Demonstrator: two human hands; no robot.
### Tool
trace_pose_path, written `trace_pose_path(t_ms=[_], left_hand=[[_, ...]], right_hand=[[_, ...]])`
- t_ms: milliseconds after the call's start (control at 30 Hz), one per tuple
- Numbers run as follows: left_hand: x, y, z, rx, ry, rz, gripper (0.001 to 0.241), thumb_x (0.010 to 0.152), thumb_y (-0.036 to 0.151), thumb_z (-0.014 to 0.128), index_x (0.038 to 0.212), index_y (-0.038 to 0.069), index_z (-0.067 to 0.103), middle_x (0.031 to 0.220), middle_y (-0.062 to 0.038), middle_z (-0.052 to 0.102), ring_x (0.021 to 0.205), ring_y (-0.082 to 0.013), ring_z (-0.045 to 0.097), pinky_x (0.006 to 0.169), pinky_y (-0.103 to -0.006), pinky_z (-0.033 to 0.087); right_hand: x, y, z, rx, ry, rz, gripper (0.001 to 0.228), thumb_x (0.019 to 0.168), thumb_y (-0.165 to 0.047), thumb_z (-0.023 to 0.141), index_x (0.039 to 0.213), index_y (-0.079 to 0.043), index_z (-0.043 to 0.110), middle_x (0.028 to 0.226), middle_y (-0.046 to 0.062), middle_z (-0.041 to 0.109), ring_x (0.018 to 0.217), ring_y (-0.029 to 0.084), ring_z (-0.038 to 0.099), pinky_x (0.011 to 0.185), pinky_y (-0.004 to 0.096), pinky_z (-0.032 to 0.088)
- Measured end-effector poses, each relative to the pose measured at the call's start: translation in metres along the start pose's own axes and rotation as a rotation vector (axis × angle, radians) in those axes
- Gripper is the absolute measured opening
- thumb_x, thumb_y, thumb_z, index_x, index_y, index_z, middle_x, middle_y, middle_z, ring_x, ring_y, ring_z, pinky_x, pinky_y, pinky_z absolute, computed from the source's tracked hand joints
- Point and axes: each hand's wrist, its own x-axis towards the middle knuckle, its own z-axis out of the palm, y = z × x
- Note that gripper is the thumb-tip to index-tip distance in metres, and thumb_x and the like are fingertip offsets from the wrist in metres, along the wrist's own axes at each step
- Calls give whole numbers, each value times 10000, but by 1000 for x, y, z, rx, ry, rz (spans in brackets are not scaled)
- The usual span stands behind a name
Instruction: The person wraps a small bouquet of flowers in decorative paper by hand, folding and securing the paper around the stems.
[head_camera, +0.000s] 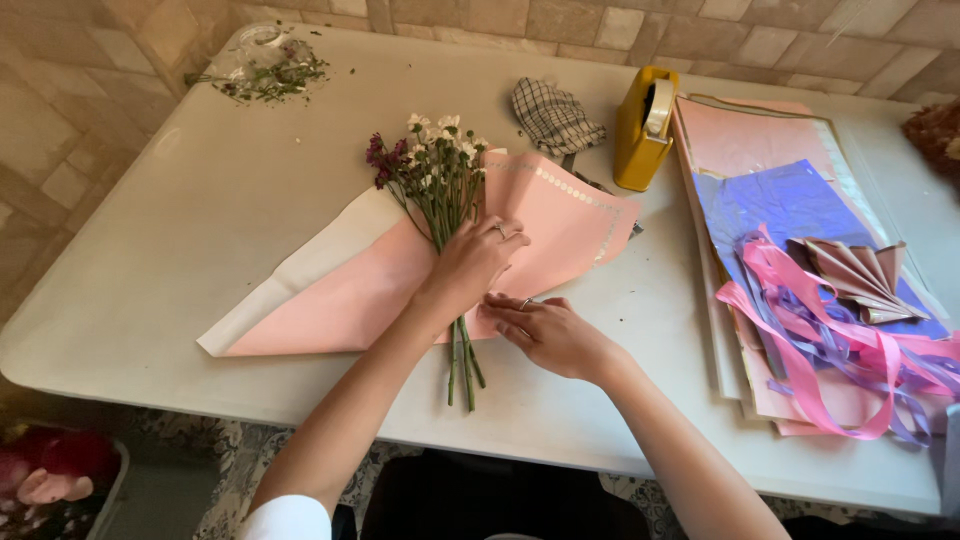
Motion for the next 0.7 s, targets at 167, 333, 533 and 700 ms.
trace_pose_path(t_ms=[167,333,533,700], left_hand=[[29,-25,26,-2,13,19,381,860,338,661,1206,223,553,1134,14,575,1087,-209,449,899,-369,360],[34,-74,114,115,31,25,277,909,341,570,1174,261,567,1132,25,584,1091,-207,432,891,-389,333],[32,-91,140,-41,-59,12,333,984,364,480,1283,227,531,1362,32,540,1261,-176,413,1038,-478,249],[38,-105,143,213,-330,8,590,950,557,395,1441,230,400,1519,-4,411,1450,-248,244,1117,-662,30]], right_hand=[[-1,-1,4,-28,-29,-10,460,1018,-344,268,1406,-215,478,1489,42,446,1399,226,373,1047,543,314],[0,2,18,-123,32,-7,453,1027,-364,266,1379,-217,510,1473,24,462,1385,190,391,1033,522,315],[0,8,24,-130,75,-31,442,1016,-348,302,1365,-181,516,1468,38,465,1366,199,418,1023,539,304],[-1,11,31,-136,130,-53,426,1012,-343,328,1353,-179,523,1495,28,431,1375,180,402,1026,542,292]])
